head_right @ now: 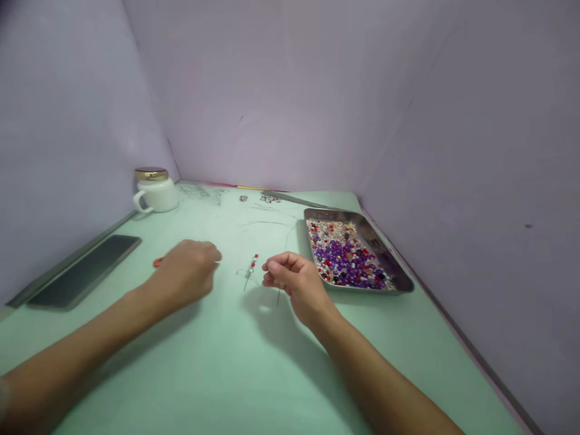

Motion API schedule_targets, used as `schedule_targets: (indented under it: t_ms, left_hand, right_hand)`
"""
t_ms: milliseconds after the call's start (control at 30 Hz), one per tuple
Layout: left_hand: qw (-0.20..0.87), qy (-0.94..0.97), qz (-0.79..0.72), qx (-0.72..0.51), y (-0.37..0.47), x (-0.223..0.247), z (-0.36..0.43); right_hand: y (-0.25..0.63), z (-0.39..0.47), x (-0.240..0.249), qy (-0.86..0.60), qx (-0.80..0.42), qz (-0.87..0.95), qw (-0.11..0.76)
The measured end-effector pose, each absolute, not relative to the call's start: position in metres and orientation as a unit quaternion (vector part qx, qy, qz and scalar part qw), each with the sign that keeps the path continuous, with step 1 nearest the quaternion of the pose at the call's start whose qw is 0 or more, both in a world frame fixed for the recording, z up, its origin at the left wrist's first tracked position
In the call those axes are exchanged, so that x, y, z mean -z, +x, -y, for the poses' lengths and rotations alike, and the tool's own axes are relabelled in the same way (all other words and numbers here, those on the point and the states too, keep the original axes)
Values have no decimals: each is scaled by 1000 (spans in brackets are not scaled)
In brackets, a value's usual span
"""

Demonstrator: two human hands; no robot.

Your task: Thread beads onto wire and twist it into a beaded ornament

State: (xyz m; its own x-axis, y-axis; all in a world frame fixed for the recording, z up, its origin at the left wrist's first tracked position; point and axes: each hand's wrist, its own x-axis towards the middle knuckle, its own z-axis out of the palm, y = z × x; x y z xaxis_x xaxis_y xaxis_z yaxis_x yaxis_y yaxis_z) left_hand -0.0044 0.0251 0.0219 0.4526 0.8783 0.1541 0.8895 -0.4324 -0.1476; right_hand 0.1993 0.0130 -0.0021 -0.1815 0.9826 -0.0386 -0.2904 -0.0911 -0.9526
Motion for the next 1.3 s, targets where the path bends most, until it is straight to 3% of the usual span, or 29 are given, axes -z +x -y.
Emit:
schedule_targets:
  t_ms: [100,233,433,600,700,833,933,1067,1300]
  left_hand:
    - [80,-786,613,-25,-44,-23,-43]
    - [14,-785,615,-76,-66,-10,-55]
    - [5,-782,619,-71,-68,8,-61]
    - [-68,-750,658,-27,-60,9,-59]
    - [-224,-732,634,112,-47,4,-49]
    - [-597,-536,577,155,-30,-3,-33]
    - [-702,-448,524,180,-27,-6,-22]
    - [-684,-491,495,213,-29,-8,-13]
    - [-440,-722,478,239,-18,-10,3]
  right_hand:
    - [183,-12,11,-367,-720,324,492]
    - [169,-12,19,-349,-755,225,507]
    - [155,-9,28,-314,-780,201,503]
    - [152,-8,32,-334,-779,197,494]
    - [152,-7,32,-334,-776,194,499]
    - [153,-3,33,-335,-775,198,497]
    - [154,0,34,-335,-778,198,493]
    - [154,3,33,-329,-782,190,494]
    - [150,4,32,-309,-789,162,506]
